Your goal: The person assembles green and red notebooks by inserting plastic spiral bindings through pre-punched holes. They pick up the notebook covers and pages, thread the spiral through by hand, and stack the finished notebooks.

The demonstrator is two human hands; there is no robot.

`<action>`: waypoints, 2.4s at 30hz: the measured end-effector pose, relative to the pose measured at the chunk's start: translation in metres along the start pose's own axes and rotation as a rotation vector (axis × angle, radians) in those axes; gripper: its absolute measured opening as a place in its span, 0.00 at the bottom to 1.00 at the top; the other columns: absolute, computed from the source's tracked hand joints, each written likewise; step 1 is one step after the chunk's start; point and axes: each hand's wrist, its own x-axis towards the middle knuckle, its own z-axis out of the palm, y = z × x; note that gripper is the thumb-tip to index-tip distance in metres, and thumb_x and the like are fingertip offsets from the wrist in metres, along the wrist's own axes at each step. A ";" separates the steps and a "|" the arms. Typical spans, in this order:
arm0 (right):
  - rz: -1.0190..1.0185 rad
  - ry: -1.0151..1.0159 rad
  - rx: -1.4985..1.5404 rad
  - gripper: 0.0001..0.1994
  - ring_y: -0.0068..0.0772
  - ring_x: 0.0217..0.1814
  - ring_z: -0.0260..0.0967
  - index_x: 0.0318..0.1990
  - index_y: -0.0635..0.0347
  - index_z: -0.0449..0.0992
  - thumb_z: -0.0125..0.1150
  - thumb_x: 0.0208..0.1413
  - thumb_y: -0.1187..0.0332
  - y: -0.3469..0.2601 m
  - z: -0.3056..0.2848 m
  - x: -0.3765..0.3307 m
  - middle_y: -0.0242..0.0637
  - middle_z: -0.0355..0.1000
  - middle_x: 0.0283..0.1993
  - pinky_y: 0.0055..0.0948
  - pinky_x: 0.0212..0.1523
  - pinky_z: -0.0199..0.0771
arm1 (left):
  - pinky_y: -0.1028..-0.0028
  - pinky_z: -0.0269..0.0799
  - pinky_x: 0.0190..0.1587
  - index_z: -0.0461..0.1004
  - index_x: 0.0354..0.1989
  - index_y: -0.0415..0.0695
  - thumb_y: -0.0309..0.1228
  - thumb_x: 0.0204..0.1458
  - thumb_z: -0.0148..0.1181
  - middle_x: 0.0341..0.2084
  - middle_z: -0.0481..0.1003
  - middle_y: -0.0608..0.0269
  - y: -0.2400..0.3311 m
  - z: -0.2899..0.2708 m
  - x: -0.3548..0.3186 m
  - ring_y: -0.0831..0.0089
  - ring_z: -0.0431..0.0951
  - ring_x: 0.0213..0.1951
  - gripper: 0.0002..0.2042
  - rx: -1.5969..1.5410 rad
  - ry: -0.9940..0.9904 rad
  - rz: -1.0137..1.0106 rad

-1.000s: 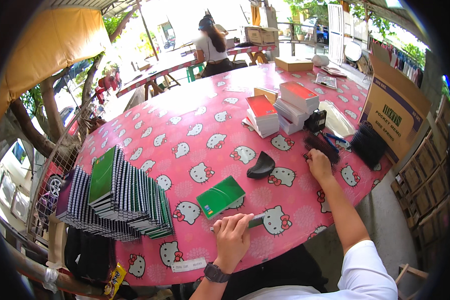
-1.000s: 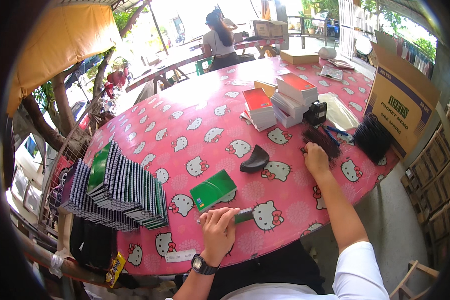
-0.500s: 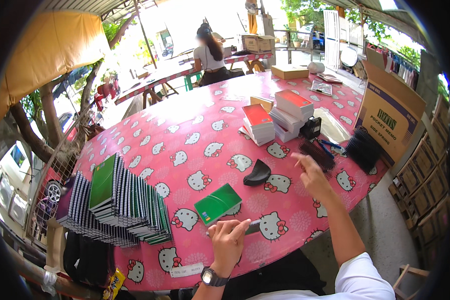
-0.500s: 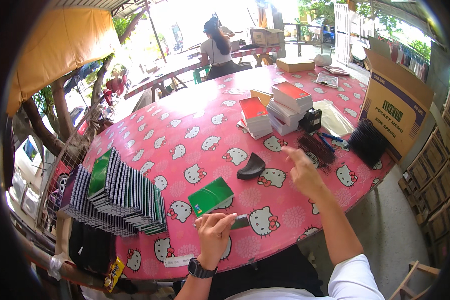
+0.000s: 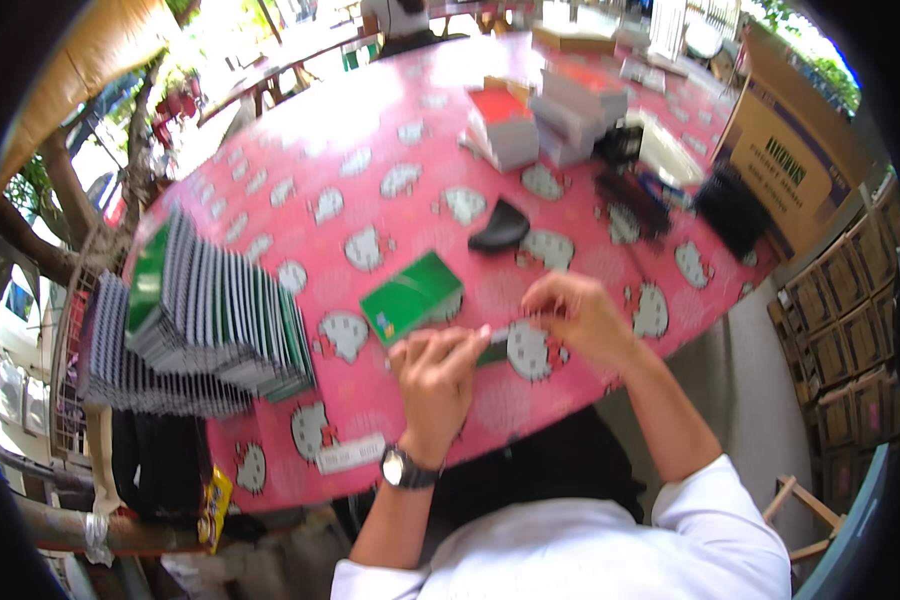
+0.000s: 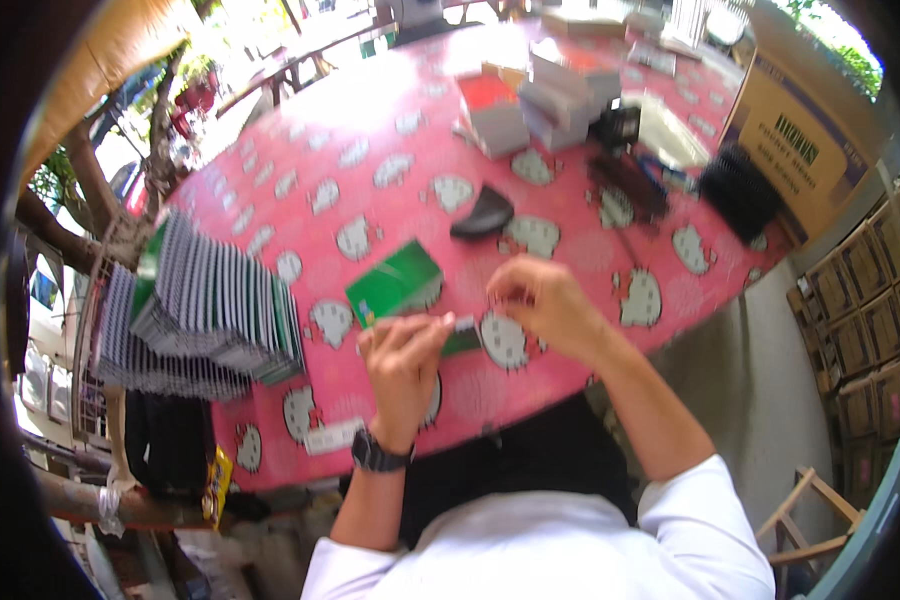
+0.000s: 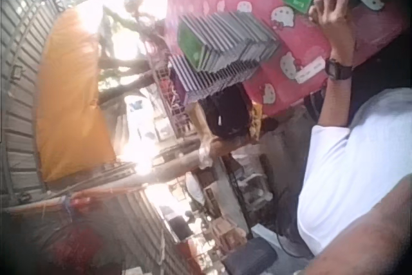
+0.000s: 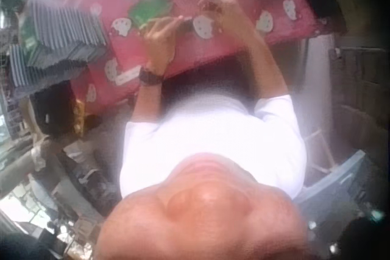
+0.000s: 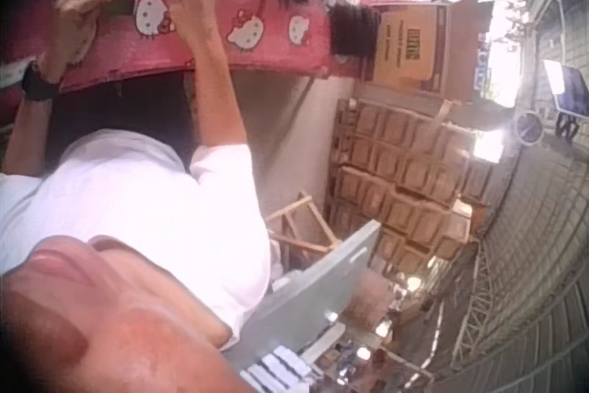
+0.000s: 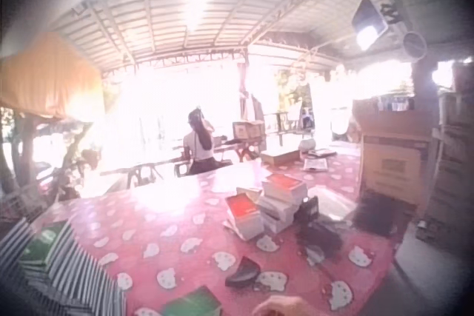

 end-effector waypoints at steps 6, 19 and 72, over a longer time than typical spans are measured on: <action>-0.008 -0.039 -0.042 0.09 0.21 0.34 0.71 0.35 0.61 0.77 0.66 0.45 0.79 -0.011 0.007 -0.001 0.31 0.73 0.34 0.23 0.32 0.70 | 0.72 0.57 0.41 0.81 0.36 0.51 0.30 0.50 0.63 0.30 0.77 0.73 0.002 0.000 -0.002 0.73 0.72 0.34 0.06 -0.008 0.049 -0.049; -0.358 -0.137 -0.164 0.12 0.35 0.38 0.72 0.35 0.62 0.77 0.66 0.40 0.83 -0.006 0.001 0.010 0.37 0.73 0.34 0.31 0.39 0.72 | 0.68 0.56 0.44 0.80 0.35 0.53 0.27 0.47 0.62 0.29 0.77 0.71 0.006 -0.004 0.006 0.71 0.72 0.35 0.08 -0.054 -0.009 -0.026; -0.062 -0.428 0.430 0.35 0.38 0.61 0.62 0.50 0.61 0.76 0.57 0.50 0.36 0.020 -0.012 -0.022 0.45 0.70 0.54 0.38 0.60 0.59 | 0.61 0.51 0.52 0.77 0.28 0.54 0.39 0.36 0.72 0.26 0.76 0.76 -0.001 -0.017 -0.011 0.75 0.74 0.34 0.12 0.000 -0.144 0.024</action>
